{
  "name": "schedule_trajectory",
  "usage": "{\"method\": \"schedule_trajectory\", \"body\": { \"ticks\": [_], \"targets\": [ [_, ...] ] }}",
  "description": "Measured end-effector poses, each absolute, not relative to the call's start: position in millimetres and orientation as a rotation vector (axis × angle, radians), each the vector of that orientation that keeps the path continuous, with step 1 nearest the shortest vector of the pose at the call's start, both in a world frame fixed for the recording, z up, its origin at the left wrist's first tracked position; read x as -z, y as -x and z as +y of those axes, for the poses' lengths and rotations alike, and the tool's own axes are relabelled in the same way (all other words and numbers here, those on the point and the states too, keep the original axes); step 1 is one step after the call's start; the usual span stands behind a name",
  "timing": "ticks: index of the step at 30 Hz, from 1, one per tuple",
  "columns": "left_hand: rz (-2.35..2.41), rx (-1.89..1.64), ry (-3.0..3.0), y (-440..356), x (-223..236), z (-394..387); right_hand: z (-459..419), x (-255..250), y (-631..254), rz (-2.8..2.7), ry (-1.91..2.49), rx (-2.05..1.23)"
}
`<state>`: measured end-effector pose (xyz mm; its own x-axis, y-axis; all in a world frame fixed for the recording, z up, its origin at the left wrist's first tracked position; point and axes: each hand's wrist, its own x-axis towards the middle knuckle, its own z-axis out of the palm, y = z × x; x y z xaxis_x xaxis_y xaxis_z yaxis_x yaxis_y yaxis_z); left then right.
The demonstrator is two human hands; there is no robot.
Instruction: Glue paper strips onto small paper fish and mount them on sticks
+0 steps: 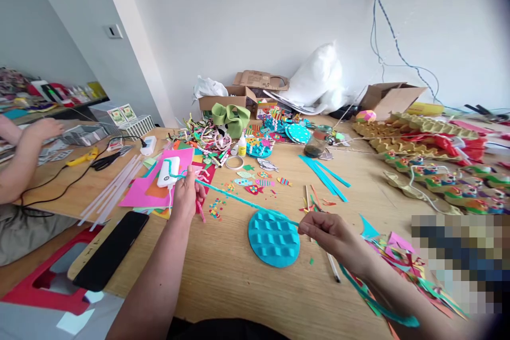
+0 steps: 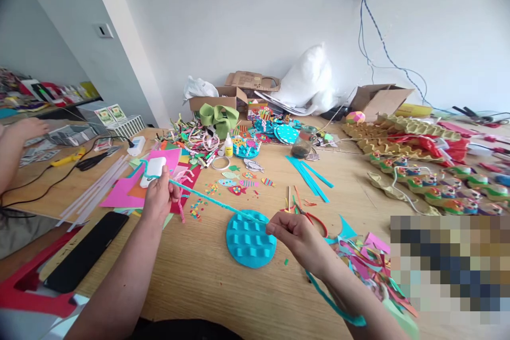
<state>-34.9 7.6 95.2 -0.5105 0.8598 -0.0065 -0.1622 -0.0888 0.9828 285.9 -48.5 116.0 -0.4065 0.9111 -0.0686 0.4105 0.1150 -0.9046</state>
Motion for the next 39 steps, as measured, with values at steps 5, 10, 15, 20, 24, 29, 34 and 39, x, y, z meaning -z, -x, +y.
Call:
{"method": "schedule_trajectory", "body": {
  "ticks": [5,10,15,20,24,29,34,39],
  "targets": [
    [0.945,-1.618,-0.506,36.9,-105.8,8.7,-51.5,-113.1,-279.8,-1.933,1.287,-1.230],
    [0.500,-1.490,-0.208,31.2,-123.9,6.4,-68.0,-117.3,-264.4,-2.013,1.305,-1.067],
    [0.594,-1.717,-0.205,64.9,-136.5,13.3,-91.1,-122.8,-290.1,-2.017,1.362,-0.708],
    [0.684,-1.857,-0.400,90.1,-143.7,15.3,-100.6,-122.3,-318.5,-1.802,1.537,-0.637],
    [0.698,-1.739,-0.430,57.7,-136.3,11.8,-95.8,-125.2,-297.5,-1.632,1.544,-0.755],
    [0.639,-1.661,-0.383,34.2,-129.4,5.5,-80.1,-124.3,-268.0,-1.418,1.362,-1.086],
    [0.614,-1.628,-0.404,29.7,-132.0,0.7,-68.8,-120.9,-238.5,-1.162,1.144,-1.419],
    [0.641,-1.559,-0.511,15.1,-128.6,-7.5,-63.1,-123.4,-209.2,-0.955,0.976,-1.647]
  ]
}}
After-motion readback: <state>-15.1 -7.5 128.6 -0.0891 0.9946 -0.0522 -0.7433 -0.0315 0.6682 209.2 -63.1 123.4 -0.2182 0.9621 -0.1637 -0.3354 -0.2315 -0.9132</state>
